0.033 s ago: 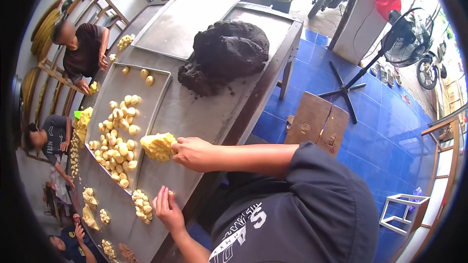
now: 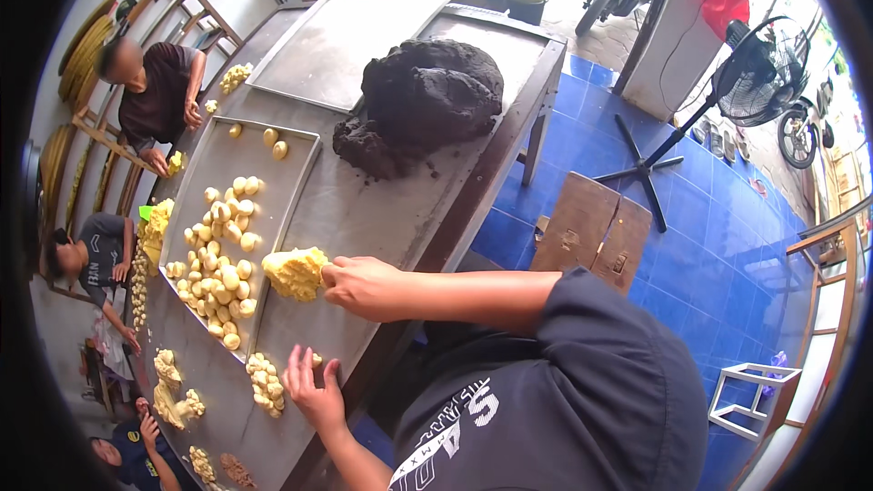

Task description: The person pinches off pieces of yellow dough, rolls them into small balls, and places them onto a metal tray alongside other shaped pieces.

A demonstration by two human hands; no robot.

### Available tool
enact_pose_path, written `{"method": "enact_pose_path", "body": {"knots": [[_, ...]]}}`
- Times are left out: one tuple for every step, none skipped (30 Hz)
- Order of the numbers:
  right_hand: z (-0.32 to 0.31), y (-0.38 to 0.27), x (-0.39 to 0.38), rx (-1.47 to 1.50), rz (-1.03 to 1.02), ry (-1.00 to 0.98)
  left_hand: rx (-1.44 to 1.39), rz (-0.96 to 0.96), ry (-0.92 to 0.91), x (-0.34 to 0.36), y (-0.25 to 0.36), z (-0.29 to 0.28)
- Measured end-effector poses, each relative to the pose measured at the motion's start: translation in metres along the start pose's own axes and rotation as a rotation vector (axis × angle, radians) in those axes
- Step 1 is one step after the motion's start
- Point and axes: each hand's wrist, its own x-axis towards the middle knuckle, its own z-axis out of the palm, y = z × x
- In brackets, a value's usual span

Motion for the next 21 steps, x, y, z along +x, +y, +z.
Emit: {"method": "enact_pose_path", "body": {"knots": [[0.001, -0.003, -0.006, -0.039, 0.071, 0.069, -0.057, -0.107, 0.042, 0.005, 0.007, 0.000], [0.002, -0.006, -0.010, -0.078, 0.142, 0.139, -0.057, -0.111, 0.044, 0.001, -0.001, 0.007], [0.002, -0.008, -0.012, -0.080, 0.134, 0.140, -0.131, -0.215, 0.050, -0.005, -0.016, 0.017], [0.002, -0.006, -0.016, -0.028, 0.138, 0.143, -0.214, -0.316, 0.055, -0.004, -0.022, 0.022], [0.003, -0.005, -0.019, 0.025, 0.141, 0.146, -0.239, -0.302, 0.053, -0.006, -0.026, 0.024], [0.002, -0.005, -0.019, 0.083, 0.145, 0.149, -0.240, -0.302, 0.055, -0.010, -0.027, 0.027], [0.000, -0.004, -0.017, 0.082, 0.143, 0.149, -0.562, -0.496, 0.091, -0.016, -0.028, 0.030], [-0.002, -0.001, -0.015, 0.070, 0.100, 0.108, -0.885, -0.687, 0.127, -0.022, -0.030, 0.033], [-0.003, 0.000, -0.013, 0.059, 0.060, 0.065, -0.887, -0.689, 0.128, -0.021, -0.025, 0.032], [-0.001, 0.003, -0.011, 0.058, 0.058, 0.069, -0.986, -0.721, 0.134, -0.017, -0.018, 0.025], [0.003, 0.007, -0.008, 0.024, 0.032, 0.099, -1.086, -0.752, 0.141, -0.013, -0.012, 0.019], [0.005, 0.007, -0.004, -0.004, 0.002, 0.125, -1.079, -0.757, 0.146, -0.012, -0.007, 0.011], [0.009, 0.005, 0.001, 0.001, -0.004, 0.123, -1.133, -0.772, 0.073, -0.010, -0.002, 0.003], [0.013, 0.004, 0.006, -0.088, 0.016, 0.098, -1.186, -0.786, -0.001, -0.011, -0.001, -0.001], [0.015, -0.001, 0.010, -0.174, 0.032, 0.068, -1.034, -0.730, -0.084, -0.010, -0.005, 0.001], [0.015, -0.002, 0.012, -0.167, 0.024, 0.061, -1.030, -0.742, -0.079, -0.013, -0.006, -0.001], [0.012, -0.001, 0.011, -0.123, 0.034, 0.027, -0.613, -0.477, -0.089, -0.014, -0.006, 0.000], [0.008, 0.001, 0.014, -0.084, 0.041, 0.003, -0.192, -0.203, -0.091, -0.007, -0.004, -0.004], [0.005, 0.001, 0.011, -0.046, 0.021, 0.017, -0.262, -0.258, -0.042, -0.008, -0.002, -0.004], [0.004, 0.000, 0.007, -0.045, 0.011, 0.019, -0.255, -0.262, -0.035, -0.007, -0.005, -0.008], [0.003, -0.004, 0.000, -0.049, 0.014, 0.059, -0.299, -0.213, -0.086, -0.009, -0.005, -0.014]]}}
